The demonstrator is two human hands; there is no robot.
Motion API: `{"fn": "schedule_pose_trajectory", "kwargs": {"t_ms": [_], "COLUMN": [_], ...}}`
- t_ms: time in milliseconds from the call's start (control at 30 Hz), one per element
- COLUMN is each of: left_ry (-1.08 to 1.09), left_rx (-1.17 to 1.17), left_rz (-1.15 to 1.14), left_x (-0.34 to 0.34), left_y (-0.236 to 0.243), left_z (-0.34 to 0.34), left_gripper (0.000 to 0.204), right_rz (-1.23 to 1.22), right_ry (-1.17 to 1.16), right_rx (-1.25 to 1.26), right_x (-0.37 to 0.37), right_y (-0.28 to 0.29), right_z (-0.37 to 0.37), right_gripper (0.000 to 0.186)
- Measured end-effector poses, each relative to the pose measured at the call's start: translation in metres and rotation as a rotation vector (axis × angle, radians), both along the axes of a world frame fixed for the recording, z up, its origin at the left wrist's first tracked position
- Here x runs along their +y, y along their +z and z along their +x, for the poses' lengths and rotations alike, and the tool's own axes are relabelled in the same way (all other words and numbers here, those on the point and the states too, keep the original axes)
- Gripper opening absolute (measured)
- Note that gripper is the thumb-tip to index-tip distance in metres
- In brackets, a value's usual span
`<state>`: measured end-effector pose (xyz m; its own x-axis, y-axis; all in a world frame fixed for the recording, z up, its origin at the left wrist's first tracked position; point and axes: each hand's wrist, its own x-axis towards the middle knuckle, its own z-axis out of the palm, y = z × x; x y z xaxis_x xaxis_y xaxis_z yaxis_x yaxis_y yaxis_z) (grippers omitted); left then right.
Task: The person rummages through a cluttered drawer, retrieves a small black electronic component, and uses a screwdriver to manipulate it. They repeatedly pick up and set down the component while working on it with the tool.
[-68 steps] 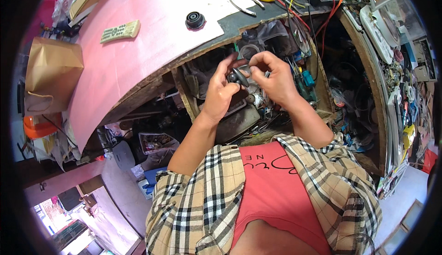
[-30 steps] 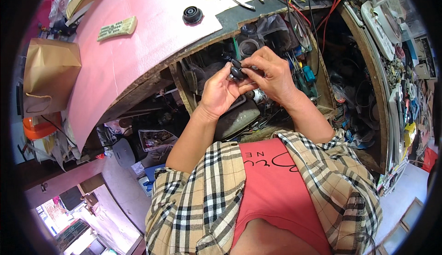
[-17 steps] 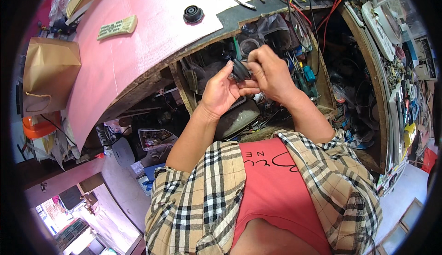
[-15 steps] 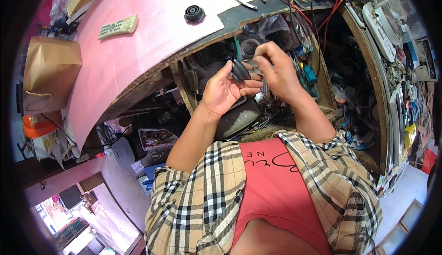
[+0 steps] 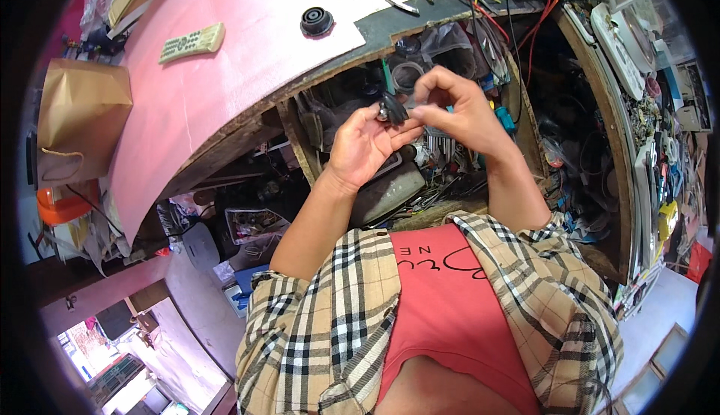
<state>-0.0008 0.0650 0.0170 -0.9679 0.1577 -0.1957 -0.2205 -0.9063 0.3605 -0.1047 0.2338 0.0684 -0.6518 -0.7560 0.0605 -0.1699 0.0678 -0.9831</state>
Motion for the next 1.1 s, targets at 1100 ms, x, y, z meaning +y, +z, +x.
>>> {"fn": "schedule_pose_trajectory", "kwargs": {"t_ms": [1100], "left_ry": [0.342], "left_rx": [0.133], "left_rz": [-1.041], "left_x": [0.015], "left_y": [0.011], "left_z": [0.005], "left_gripper": [0.044], "right_rz": [0.162], "right_ry": [-0.05], "right_rx": [0.037], "right_x": [-0.012], "right_y": [-0.007], "right_z": [0.008], "right_gripper": [0.045]}}
